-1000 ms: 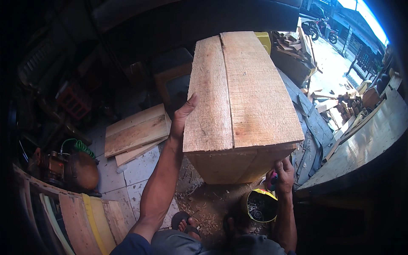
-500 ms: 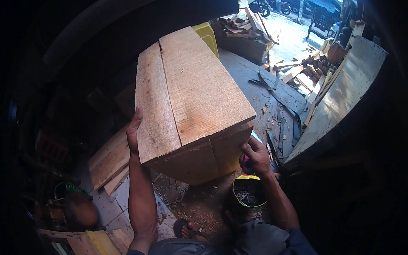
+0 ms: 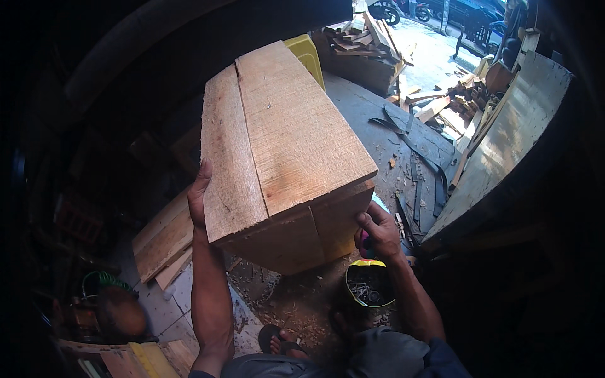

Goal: The person measures wooden planks with a tape measure, then aligns two planks together. They retrieve a hammer and nails from a container and hammer nails into the aligned planks to join them.

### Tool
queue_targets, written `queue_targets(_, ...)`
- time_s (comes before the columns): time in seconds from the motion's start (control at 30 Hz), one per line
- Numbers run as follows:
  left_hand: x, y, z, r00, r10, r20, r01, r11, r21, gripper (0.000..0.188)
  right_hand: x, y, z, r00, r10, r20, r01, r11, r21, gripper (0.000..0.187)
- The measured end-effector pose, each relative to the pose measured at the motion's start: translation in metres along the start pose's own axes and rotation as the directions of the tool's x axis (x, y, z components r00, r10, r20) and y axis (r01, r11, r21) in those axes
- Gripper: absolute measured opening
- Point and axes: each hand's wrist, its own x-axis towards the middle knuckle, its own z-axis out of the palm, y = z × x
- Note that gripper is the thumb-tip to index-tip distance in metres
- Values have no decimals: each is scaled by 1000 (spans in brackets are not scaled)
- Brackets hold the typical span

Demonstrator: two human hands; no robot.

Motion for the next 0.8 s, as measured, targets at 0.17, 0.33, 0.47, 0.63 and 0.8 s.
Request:
queue_targets(0.17, 0, 0, 0, 1000, 9, -8, -9, 1000, 8, 58, 0, 1, -2, 1000, 8, 3, -8, 1000, -12, 43)
queue_targets(0.33, -1, 1, 4, 1000, 9, 18, -9, 1000, -8, 58, 0, 0, 0, 1000, 11, 3, -11, 1000, -16, 45)
queue_targets(0.47, 0, 1, 2, 1000, 13, 0, -12, 1000, 11, 58, 0, 1, -1, 1000, 5, -2, -5, 1000, -21, 46)
queue_targets(0.63, 0, 1, -4, 1000, 19, 5, -19, 1000, 2, 58, 0, -1, -3, 999, 35, 18, -34, 999, -37, 43)
queue_targets(0.8, 0, -3, 10, 999, -6, 52, 8, 999, -41, 57, 2, 7, -8, 999, -43, -21, 41, 994, -102, 38)
